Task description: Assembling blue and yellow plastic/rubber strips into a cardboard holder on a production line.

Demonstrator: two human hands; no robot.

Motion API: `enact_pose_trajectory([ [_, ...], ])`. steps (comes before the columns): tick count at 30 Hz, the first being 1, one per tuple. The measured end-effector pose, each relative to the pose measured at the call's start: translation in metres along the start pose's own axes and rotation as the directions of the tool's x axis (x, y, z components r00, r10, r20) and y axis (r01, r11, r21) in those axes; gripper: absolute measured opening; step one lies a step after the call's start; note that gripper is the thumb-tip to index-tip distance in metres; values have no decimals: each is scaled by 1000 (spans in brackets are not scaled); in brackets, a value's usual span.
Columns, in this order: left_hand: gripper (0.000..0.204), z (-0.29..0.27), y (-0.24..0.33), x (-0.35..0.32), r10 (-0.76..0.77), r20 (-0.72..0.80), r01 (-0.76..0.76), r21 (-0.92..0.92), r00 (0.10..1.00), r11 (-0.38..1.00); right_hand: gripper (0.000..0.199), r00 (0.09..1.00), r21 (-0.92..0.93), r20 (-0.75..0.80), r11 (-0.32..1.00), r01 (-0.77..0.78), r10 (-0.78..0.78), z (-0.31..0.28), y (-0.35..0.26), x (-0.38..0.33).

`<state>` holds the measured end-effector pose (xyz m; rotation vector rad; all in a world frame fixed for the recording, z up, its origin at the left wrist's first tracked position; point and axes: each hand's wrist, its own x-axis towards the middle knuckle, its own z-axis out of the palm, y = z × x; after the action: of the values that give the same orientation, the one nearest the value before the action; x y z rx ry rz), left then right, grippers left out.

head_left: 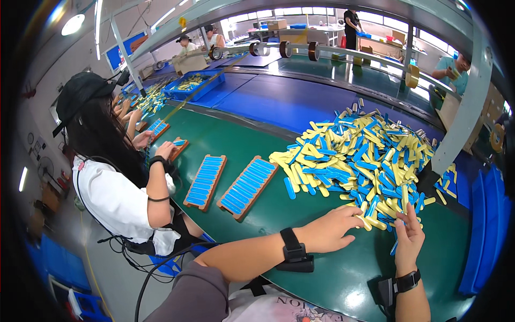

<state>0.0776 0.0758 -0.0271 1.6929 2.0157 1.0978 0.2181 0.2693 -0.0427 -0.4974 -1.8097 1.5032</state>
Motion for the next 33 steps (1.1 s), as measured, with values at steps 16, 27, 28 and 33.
enact_pose_trajectory([
  [16, 37, -4, 2, -6, 106, 112, -118, 113, 988, 987, 14, 992, 116, 35, 986, 118, -123, 1, -2, -4],
  [27, 41, -79, 31, -56, -60, -20, 60, 622, 998, 780, 26, 997, 160, 76, 987, -20, 8, -5, -13, -10],
  [28, 40, -79, 29, -60, -144, 65, 76, 604, 987, 794, 25, 996, 181, 92, 983, -26, 9, -5, -12, -10],
  [33, 41, -74, 17, -72, -389, 142, 252, 556, 910, 792, 22, 995, 141, 99, 990, -11, -3, -3, -15, -10],
])
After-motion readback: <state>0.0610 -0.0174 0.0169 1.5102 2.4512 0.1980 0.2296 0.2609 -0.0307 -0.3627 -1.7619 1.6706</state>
